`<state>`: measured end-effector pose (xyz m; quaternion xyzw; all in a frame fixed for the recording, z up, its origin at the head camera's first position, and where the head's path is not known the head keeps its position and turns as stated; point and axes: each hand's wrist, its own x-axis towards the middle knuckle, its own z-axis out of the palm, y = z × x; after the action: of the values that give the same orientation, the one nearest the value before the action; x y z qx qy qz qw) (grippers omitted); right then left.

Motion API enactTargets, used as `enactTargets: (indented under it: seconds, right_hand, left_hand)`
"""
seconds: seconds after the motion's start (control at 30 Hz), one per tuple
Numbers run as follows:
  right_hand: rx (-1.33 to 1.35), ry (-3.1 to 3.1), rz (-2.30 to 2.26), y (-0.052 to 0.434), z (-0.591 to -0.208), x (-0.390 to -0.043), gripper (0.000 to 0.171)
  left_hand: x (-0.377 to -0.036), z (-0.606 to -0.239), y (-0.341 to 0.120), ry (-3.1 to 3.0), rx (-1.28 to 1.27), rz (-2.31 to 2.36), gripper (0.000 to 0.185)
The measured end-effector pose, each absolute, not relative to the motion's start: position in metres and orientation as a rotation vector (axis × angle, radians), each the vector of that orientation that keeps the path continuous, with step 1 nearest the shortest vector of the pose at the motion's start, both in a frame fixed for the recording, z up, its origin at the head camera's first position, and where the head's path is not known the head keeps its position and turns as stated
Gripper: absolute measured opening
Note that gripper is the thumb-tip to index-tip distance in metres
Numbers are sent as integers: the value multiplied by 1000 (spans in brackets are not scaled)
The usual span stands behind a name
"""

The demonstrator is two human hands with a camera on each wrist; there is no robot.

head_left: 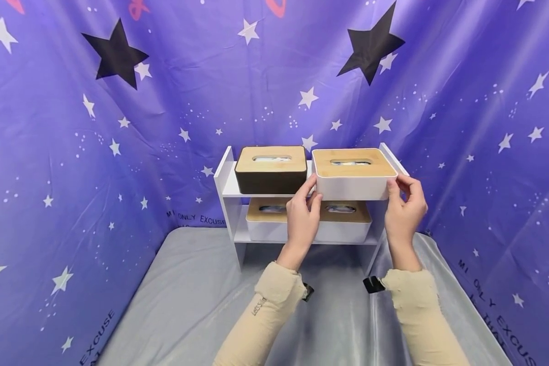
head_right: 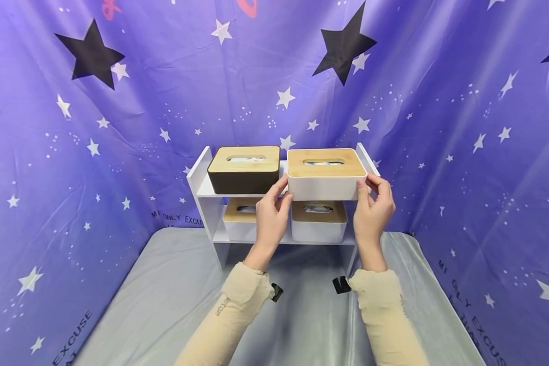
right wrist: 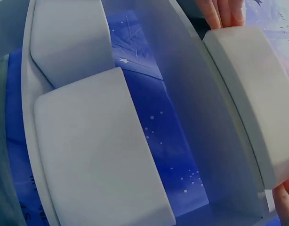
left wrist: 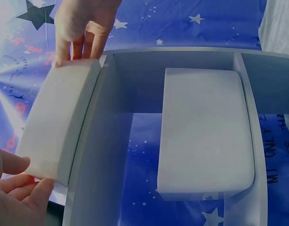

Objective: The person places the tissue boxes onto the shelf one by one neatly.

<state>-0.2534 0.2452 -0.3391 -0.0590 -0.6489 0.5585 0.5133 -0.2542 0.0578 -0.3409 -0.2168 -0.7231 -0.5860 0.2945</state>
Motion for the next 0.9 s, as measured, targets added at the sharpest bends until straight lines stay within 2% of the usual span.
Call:
enactTargets:
  seconds: [0.17, 0.43, 0.67, 0.9]
  right_hand:
    - [-95, -1632, 1311, 241, -342, -249, 36]
    - [28, -1711, 1282, 216, -324, -227, 51]
    - [46, -1766, 1229, 229, -343, -247, 57]
    - [57, -1809, 1242, 233, -350, -251, 64]
  left_hand:
    - [-250, -339, 60, -2040, -603, -1477, 48]
    - [-252, -335, 62, -2150, -615, -1410, 53]
    - [-258, -332, 61, -2251, -601, -1383, 56]
    - [-260, -331, 62, -2331, -616, -1391, 60]
